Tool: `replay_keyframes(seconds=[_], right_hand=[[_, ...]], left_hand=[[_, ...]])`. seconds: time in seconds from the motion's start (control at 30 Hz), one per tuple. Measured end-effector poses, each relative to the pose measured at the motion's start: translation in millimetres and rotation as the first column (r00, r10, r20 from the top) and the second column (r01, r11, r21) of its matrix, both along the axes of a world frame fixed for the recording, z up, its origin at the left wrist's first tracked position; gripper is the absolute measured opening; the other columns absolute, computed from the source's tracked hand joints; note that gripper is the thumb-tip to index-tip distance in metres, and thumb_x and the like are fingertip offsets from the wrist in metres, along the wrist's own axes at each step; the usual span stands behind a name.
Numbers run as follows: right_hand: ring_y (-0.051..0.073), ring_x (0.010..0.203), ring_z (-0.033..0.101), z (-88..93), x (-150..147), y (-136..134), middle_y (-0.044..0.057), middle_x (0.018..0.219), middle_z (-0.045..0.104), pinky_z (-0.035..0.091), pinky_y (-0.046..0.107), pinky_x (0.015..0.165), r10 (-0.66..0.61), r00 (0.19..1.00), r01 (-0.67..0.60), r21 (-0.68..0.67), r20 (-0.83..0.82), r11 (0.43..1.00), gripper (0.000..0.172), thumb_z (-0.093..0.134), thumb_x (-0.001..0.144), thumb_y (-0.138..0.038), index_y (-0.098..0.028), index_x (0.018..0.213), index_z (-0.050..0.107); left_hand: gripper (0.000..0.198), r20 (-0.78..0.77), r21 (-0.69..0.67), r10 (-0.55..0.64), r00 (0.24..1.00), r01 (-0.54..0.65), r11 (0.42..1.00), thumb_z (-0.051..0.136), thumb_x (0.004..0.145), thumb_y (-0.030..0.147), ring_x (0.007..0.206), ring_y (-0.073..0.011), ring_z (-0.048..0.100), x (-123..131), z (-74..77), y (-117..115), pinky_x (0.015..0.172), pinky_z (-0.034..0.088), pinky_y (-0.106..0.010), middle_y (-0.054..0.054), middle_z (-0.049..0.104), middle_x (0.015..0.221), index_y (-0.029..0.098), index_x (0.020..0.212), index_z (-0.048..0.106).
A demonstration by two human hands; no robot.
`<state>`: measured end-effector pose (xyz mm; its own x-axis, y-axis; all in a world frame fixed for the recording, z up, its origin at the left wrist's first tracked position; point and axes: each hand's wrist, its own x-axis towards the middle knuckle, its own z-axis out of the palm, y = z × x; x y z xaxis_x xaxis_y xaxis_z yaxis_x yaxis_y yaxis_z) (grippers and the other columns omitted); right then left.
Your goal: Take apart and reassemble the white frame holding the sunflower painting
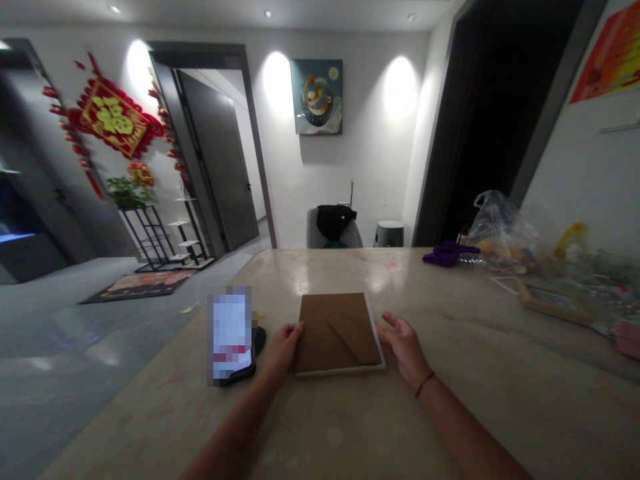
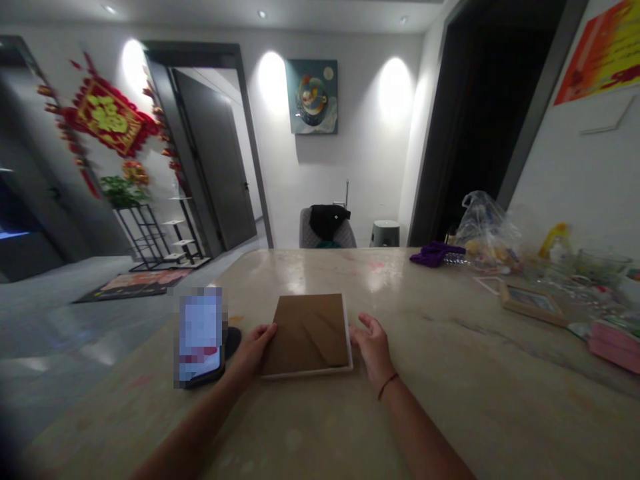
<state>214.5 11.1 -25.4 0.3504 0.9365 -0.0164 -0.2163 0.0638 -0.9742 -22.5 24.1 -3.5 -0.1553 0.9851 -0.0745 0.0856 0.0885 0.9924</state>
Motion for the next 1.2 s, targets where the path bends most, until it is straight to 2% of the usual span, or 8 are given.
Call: replay_keyframes(seconds=[0.2,0.3,0.57,0.73,0.83,0.93,1.1,1.2], right_hand=[[0.019,0.081,0.063,4.0,-2.2,-2.2,0.008,0.095,0.067,0.05,0.029,0.069,0.181,0.974,-0.182,0.002,-0.135,0.983,0.047,0.071,0.052,-0.025,-0.015,0.096,0.06],[0.018,0.074,0.064,5.9,-3.4,-2.4,0.005,0.084,0.069,0.05,0.029,0.064,0.204,0.97,-0.204,0.014,-0.131,0.979,0.043,0.07,0.051,-0.022,-0.015,0.093,0.063],[0.02,0.071,0.064,-1.2,15.5,5.9,0.005,0.08,0.07,0.051,0.03,0.062,0.017,0.997,-0.018,-0.013,-0.071,1.0,0.039,0.06,0.05,-0.021,-0.013,0.088,0.065],[0.022,0.072,0.064,-10.6,37.6,13.5,0.007,0.079,0.07,0.051,0.029,0.06,-0.106,0.99,0.11,-0.041,0.094,0.993,0.044,0.055,0.053,-0.026,-0.009,0.093,0.066],[0.023,0.075,0.064,-13.7,42.1,16.4,0.007,0.081,0.07,0.051,0.031,0.063,-0.111,0.984,0.117,-0.037,0.139,0.992,0.042,0.053,0.055,-0.028,-0.009,0.091,0.067],[0.023,0.082,0.064,-14.5,35.1,17.8,0.007,0.088,0.07,0.05,0.034,0.072,-0.042,0.983,0.045,-0.009,0.181,0.999,0.039,0.055,0.058,-0.033,-0.012,0.088,0.068],[0.024,0.105,0.054,-10.2,12.2,12.1,0.01,0.106,0.064,0.036,0.039,0.095,0.013,0.922,-0.042,0.067,0.387,0.997,0.045,0.057,0.063,-0.046,-0.014,0.094,0.066],[0.024,0.105,0.054,-2.6,-0.7,3.9,0.012,0.109,0.062,0.036,0.039,0.095,0.016,0.889,-0.072,0.105,0.457,0.992,0.049,0.053,0.068,-0.049,-0.013,0.1,0.064]], left_hand=[[0.027,-0.096,-0.034,0.044,0.994,-0.047,0.998,0.055,0.068,0.042,0.071,-0.0186,0.062,-5.9,-5.8,5.7,0.063,0.046,-0.027,-0.003,0.067,0.071,0.016,0.073,0.061],[0.023,-0.058,-0.06,0.042,0.997,-0.045,0.997,0.054,0.071,0.038,0.071,-0.0189,0.063,-5.3,-5.5,5.9,0.063,0.048,-0.027,-0.004,0.069,0.071,0.017,0.073,0.063],[0.021,0.022,-0.11,0.135,0.991,-0.132,0.985,0.055,0.074,0.034,0.072,-0.0187,0.064,-8.2,0.1,6.1,0.064,0.049,-0.027,-0.006,0.07,0.074,0.015,0.073,0.065],[0.02,0.075,-0.116,0.185,0.98,-0.176,0.978,0.056,0.073,0.031,0.071,-0.0181,0.064,-12.1,-4.2,10.2,0.066,0.049,-0.027,-0.007,0.069,0.072,0.013,0.073,0.065],[0.018,0.099,-0.12,0.206,0.974,-0.194,0.974,0.054,0.075,0.029,0.069,-0.0171,0.064,-12.4,-4.8,10.7,0.065,0.05,-0.027,-0.007,0.069,0.073,0.014,0.074,0.063],[0.017,0.117,-0.127,0.218,0.969,-0.203,0.971,0.053,0.076,0.027,0.067,-0.0168,0.064,-10.9,-3.2,8.8,0.064,0.05,-0.027,-0.007,0.069,0.072,0.014,0.074,0.063],[0.017,0.118,-0.111,0.206,0.971,-0.193,0.975,0.054,0.074,0.027,0.069,-0.0169,0.064,-7.7,-1.6,6.0,0.064,0.049,-0.026,-0.006,0.069,0.073,0.014,0.072,0.064],[0.019,0.107,-0.087,0.191,0.976,-0.182,0.979,0.056,0.072,0.031,0.07,-0.0179,0.064,-7.2,-3.2,7.7,0.064,0.049,-0.027,-0.007,0.069,0.074,0.014,0.073,0.064]])
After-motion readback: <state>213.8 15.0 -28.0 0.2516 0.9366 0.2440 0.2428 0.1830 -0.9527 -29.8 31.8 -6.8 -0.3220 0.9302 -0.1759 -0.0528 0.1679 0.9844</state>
